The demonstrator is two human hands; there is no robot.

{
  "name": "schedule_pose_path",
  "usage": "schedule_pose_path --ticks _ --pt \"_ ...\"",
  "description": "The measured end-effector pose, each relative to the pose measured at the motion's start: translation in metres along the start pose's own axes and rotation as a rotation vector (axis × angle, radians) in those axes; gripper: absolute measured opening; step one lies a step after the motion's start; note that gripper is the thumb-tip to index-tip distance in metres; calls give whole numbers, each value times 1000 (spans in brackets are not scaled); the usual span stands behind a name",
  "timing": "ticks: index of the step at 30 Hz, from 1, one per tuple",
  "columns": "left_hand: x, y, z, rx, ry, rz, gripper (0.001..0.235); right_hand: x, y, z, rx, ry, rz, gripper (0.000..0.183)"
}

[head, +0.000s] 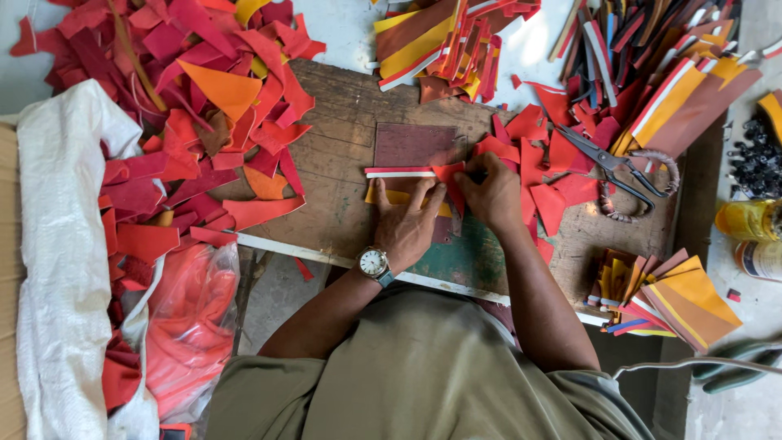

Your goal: The person assembles small craft items by layering colored foam pieces on a board. They use scissors to trim edges and arrange the pieces into a pattern, then place the finished unit into a stack.

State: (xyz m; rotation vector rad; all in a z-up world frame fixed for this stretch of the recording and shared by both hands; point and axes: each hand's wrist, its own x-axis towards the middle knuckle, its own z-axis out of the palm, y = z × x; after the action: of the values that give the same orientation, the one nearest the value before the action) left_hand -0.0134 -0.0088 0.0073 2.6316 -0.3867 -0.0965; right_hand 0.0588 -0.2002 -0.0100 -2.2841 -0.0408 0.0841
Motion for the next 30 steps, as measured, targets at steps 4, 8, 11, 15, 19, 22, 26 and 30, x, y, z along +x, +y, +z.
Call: schedule_pose_path --ticks 4,8,11,15,19,22,26,30 --pt "2 -3 5 15 129 54 47 -4 15 -25 116 -13 31 22" --pt "-1 -5 7 37 136 58 54 -33 6 -60 -208 55 12 40" --pt "-4 -2 9 -35 -60 11 59 -61 -15 -58 -318 10 -149 69" --pt "-7 1 10 -40 87 38 57 -79 -33 -38 -305 -106 -221 73" --pt "-8 1 11 -76 154 38 57 -80 -30 -32 -304 -112 -229 68" --pt "-6 0 10 -94 169 56 57 -77 -23 -32 -280 -98 -238 68" --pt "-6 0 12 -113 163 57 56 -76 -18 -31 -266 -108 -209 69" --pt "-5 -3 16 -114 138 61 55 -76 -15 -30 -269 -112 -203 69"
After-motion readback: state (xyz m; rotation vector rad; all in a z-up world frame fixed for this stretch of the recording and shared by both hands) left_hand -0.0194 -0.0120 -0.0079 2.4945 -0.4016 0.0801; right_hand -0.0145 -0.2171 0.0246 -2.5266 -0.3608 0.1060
